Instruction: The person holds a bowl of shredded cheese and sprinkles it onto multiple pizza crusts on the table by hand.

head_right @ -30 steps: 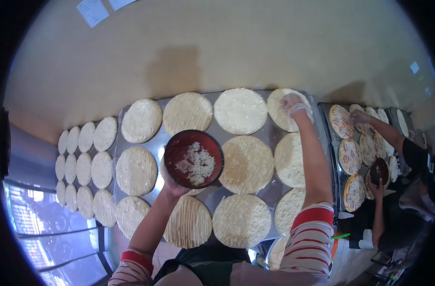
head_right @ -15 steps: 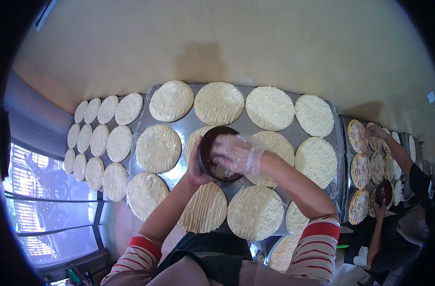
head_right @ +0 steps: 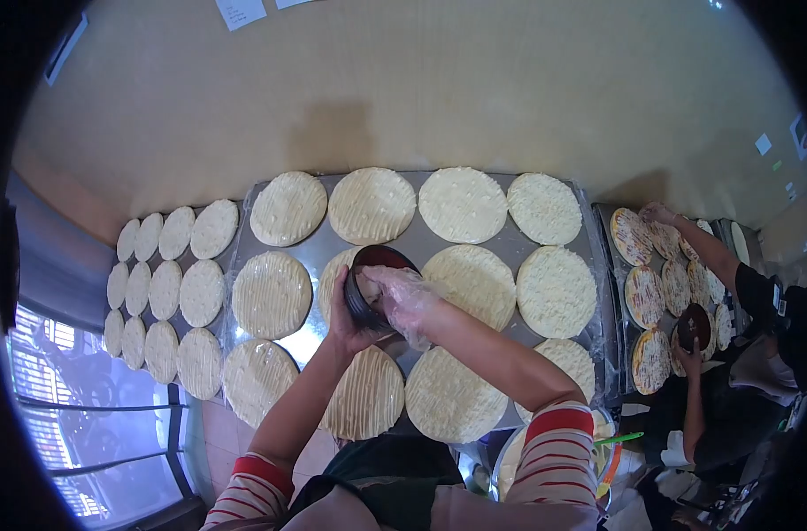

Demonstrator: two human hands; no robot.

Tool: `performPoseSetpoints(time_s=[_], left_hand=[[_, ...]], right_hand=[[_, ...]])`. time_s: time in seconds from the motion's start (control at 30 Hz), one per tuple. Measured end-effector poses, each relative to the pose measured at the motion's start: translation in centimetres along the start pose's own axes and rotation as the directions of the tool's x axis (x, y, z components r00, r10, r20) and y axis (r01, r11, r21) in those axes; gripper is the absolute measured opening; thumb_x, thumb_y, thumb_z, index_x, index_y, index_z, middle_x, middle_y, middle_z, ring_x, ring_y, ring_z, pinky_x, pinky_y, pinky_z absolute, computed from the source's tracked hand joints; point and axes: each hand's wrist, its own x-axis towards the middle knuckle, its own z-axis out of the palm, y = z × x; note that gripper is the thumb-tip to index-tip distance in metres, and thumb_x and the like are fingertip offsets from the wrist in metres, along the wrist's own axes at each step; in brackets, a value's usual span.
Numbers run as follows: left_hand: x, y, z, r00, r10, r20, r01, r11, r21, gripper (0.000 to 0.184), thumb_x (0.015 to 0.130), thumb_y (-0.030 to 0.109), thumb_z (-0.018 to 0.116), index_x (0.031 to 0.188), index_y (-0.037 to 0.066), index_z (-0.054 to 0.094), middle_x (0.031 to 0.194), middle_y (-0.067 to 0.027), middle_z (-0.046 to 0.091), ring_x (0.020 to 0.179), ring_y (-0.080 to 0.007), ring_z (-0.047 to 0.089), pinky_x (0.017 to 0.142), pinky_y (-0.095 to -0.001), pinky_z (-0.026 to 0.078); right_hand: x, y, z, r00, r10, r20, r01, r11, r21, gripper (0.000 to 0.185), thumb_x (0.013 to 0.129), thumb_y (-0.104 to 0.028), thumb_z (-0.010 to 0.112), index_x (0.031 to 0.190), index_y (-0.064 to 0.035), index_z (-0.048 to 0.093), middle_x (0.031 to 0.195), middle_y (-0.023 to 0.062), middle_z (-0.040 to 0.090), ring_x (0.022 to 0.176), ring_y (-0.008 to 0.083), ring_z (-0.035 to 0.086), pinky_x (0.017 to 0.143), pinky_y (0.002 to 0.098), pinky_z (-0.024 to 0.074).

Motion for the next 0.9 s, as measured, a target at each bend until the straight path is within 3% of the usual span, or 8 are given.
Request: performPoseSetpoints(time_s=[0.07,0.2,0.27,0.4,0.6,0.73,0.83,0.9], left_hand=[[0.4,-0.3,-0.3,0.999,-0.014,0.045,0.014,1.0,0.003,0.082,0.081,0.07,0.039,0.134,0.008,0.04,0.135,-0.0173,0.043,0.124,-0.0352,0.043,0.103,-0.0544,0.032],[1.9,-1.1,-0.2,0.982,0.014,0.189,0.004,0.996,-0.091,0.083,0.082,0.071,0.038,0.138,0.01,0.035,0.139,-0.0161,0.039,0.126,-0.0353,0.04,0.105,-0.0549,0.03],[2.6,-1.4,0.1,0.976,0.031,0.216,-0.01,0.995,-0.095,0.082,0.082,0.071,0.038,0.138,0.011,0.035,0.14,-0.0157,0.038,0.127,-0.0354,0.039,0.104,-0.0561,0.03],[4.2,-1.4,0.9,0.966,0.029,0.257,-0.001,0.994,-0.108,0.079,0.082,0.071,0.037,0.139,0.017,0.034,0.141,-0.0146,0.037,0.127,-0.0354,0.039,0.102,-0.0599,0.031],[7.1,-0.7,1.2,0.969,0.049,0.24,-0.025,0.995,-0.101,0.081,0.08,0.072,0.039,0.14,0.018,0.033,0.141,-0.0141,0.036,0.128,-0.0379,0.036,0.101,-0.0626,0.03],[7.7,0.3,0.8,0.962,0.068,0.264,-0.03,0.989,-0.146,0.081,0.08,0.072,0.039,0.139,0.018,0.034,0.14,-0.0139,0.038,0.127,-0.0377,0.037,0.1,-0.0623,0.031],[7.3,0.8,0.1,0.957,0.093,0.274,-0.04,0.98,-0.193,0.079,0.081,0.072,0.039,0.138,0.018,0.035,0.139,-0.0135,0.039,0.127,-0.037,0.038,0.099,-0.0622,0.033],[6.6,1.3,-0.5,0.961,0.106,0.257,-0.048,0.974,-0.223,0.079,0.081,0.072,0.039,0.138,0.018,0.036,0.139,-0.0132,0.039,0.127,-0.0365,0.038,0.099,-0.0621,0.033]], right_hand=[[-0.2,-0.5,0.4,0.988,0.135,-0.075,-0.122,0.979,0.162,0.024,0.09,-0.018,0.059,0.111,-0.0069,0.056,0.101,0.0063,0.061,0.092,0.0182,0.06,0.079,0.0329,0.0488],[-0.8,-3.2,0.6,0.982,0.147,-0.119,-0.142,0.988,0.055,0.027,0.087,-0.016,0.063,0.111,-0.0066,0.056,0.1,0.0055,0.062,0.092,0.0183,0.06,0.078,0.0336,0.0499],[-0.8,-4.2,-0.1,0.995,0.065,-0.076,-0.079,0.977,-0.2,0.03,0.083,-0.014,0.067,0.11,-0.0056,0.057,0.098,0.0053,0.063,0.091,0.0169,0.061,0.078,0.0325,0.0509],[-0.9,-7.0,-1.9,0.999,-0.009,-0.042,-0.008,0.922,-0.388,0.036,0.082,-0.012,0.068,0.114,-0.0031,0.055,0.098,0.0074,0.063,0.09,0.0158,0.062,0.081,0.0278,0.0504],[0.1,-13.9,-8.3,0.973,-0.226,-0.051,0.21,0.954,-0.214,0.037,0.081,-0.012,0.069,0.114,-0.0002,0.055,0.106,0.0072,0.061,0.1,0.016,0.059,0.089,0.0281,0.0488],[3.0,-18.9,-15.6,0.916,-0.329,-0.23,0.172,0.84,-0.515,0.035,0.083,-0.009,0.066,0.115,-0.0012,0.056,0.108,0.0058,0.06,0.098,0.0152,0.058,0.088,0.0264,0.0488],[6.3,-21.0,-21.8,0.882,-0.368,-0.293,0.121,0.78,-0.614,0.027,0.084,-0.008,0.064,0.11,-0.0015,0.061,0.103,0.007,0.063,0.093,0.0147,0.06,0.083,0.0263,0.0494],[7.8,-21.8,-22.9,0.826,-0.453,-0.336,-0.029,0.56,-0.828,0.021,0.083,-0.009,0.063,0.103,-0.0058,0.066,0.095,0.0058,0.066,0.088,0.0135,0.061,0.078,0.0277,0.0489]])
